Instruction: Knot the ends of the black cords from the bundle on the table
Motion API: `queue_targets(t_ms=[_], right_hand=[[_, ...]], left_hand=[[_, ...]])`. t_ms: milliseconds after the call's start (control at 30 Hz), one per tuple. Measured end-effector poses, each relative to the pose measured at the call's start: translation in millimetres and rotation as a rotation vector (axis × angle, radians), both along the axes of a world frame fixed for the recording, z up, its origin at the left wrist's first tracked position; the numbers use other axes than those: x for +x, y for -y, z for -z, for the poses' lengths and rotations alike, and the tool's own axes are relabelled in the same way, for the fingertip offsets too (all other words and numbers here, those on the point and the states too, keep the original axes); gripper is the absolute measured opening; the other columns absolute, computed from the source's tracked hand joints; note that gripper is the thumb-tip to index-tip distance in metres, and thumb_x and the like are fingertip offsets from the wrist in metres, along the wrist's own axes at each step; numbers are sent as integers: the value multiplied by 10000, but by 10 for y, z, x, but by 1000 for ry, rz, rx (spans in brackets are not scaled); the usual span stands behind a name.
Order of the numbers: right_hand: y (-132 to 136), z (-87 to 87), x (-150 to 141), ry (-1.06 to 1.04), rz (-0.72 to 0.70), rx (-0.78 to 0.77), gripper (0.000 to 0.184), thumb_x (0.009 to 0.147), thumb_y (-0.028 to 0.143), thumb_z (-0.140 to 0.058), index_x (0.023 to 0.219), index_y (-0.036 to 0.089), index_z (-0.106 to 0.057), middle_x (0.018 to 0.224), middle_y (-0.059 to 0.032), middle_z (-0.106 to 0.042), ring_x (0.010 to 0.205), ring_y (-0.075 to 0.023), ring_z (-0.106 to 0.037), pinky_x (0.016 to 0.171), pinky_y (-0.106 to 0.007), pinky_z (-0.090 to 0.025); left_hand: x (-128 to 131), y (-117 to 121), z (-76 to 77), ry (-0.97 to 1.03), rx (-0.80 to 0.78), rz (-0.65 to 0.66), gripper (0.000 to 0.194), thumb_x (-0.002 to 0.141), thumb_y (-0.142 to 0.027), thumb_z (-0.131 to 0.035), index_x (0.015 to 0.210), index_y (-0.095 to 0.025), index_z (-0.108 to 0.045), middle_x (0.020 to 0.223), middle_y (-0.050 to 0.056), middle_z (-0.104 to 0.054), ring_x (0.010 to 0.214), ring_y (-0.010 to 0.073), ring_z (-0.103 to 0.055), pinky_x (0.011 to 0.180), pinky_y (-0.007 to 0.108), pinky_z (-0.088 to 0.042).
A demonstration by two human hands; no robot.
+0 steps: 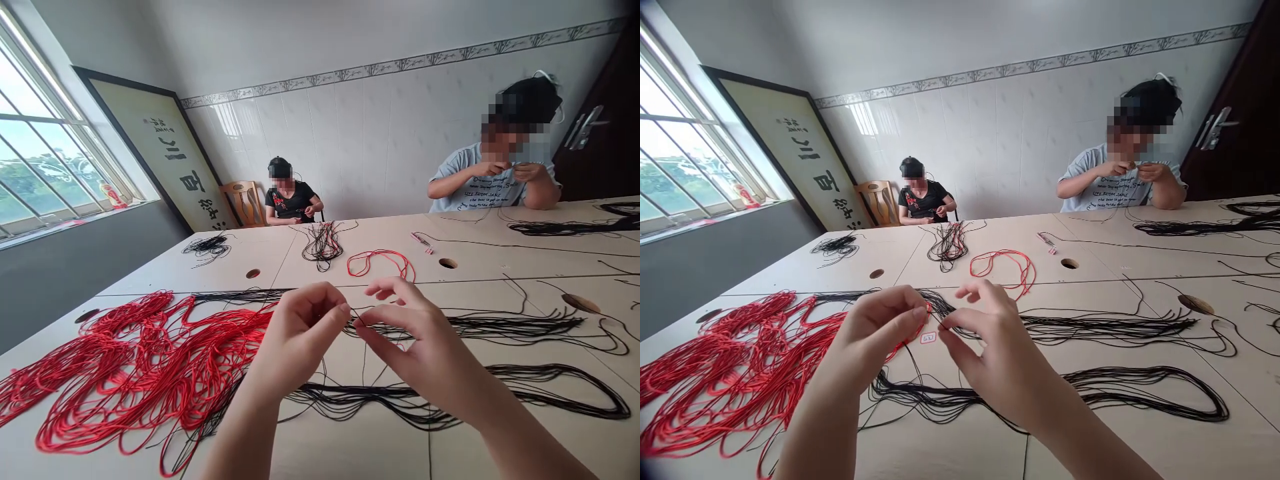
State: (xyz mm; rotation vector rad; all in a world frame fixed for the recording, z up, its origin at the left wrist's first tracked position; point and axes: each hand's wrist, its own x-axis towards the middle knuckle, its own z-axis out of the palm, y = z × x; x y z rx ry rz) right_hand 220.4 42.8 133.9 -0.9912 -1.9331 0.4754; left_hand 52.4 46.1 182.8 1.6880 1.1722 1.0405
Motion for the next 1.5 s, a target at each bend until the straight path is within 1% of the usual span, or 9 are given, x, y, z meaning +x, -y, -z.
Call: queue_targets(t_ms=[100,200,367,500,600,867,1167,1367,1500], right_hand=[[-29,15,40,1,58,56,145,859,289,-541,875,241,-677,1231,-97,-473,1194,-248,-437,949,-429,-425],[-50,-11,110,-45,54,26,140,858,271,-548,884,232,-680,1157,-82,-554,1081,-216,-534,894,-373,-473],[-22,-118,187,-187,-4,-93,167,856,260,-556,959,213,-679,870,-50,-652,783,-150,-605,684,-262,-522],[28,-190,205,-182,43,-96,140,846,256,-560,874,189,-680,744,-36,-604,633,-123,-534,517,-228,-448],[36,-190,192,-110,18,-38,130,839,226,-553,833,196,-679,717,-21,-568,579,-100,-480,468,-215,-386],[-18,-115,164,-78,32,78,156,822,202,-564,900,214,-698,742,-8,-553,576,-90,-458,521,-219,-398],[-38,-117,170,-28,8,7,128,820,199,-567,837,196,-693,751,-11,-559,615,-91,-484,533,-212,-394],[-25,-123,171,-21,-1,-29,129,821,195,-571,861,212,-693,759,1,-561,610,-82,-460,522,-207,-363],[-1,-143,194,-8,-20,-115,94,805,240,-597,832,231,-687,747,10,-555,583,-82,-409,479,-205,-317]], left_hand=[[-8,-54,6,-11,53,-118,196,740,-281,-560,610,-147,-501,509,-53,-351,467,56,-273,429,194,-209],[-20,-115,18,-60,46,-168,204,728,-294,-569,603,-144,-511,496,-58,-339,450,49,-248,412,188,-186],[-52,-193,62,-110,-5,-135,250,722,-360,-598,627,-133,-556,496,-46,-375,450,54,-277,409,185,-204],[-54,-195,59,-183,-12,-85,253,737,-374,-594,666,-131,-596,529,-24,-436,483,74,-345,434,193,-269],[-13,-159,26,-215,-14,-38,239,754,-354,-578,676,-131,-612,523,-27,-422,475,70,-316,414,188,-242],[103,-72,15,-242,-17,113,221,789,-308,-543,698,-119,-615,581,-21,-446,518,68,-324,446,179,-268],[70,-71,132,-228,25,163,248,855,-317,-474,745,-135,-603,617,-27,-419,551,73,-306,460,182,-250],[63,-69,132,-209,-42,211,246,840,-359,-518,793,-135,-606,627,-28,-430,536,63,-303,444,180,-240],[23,-102,116,-194,-110,296,262,821,-380,-558,788,-123,-604,600,-36,-403,537,63,-299,449,191,-227]])
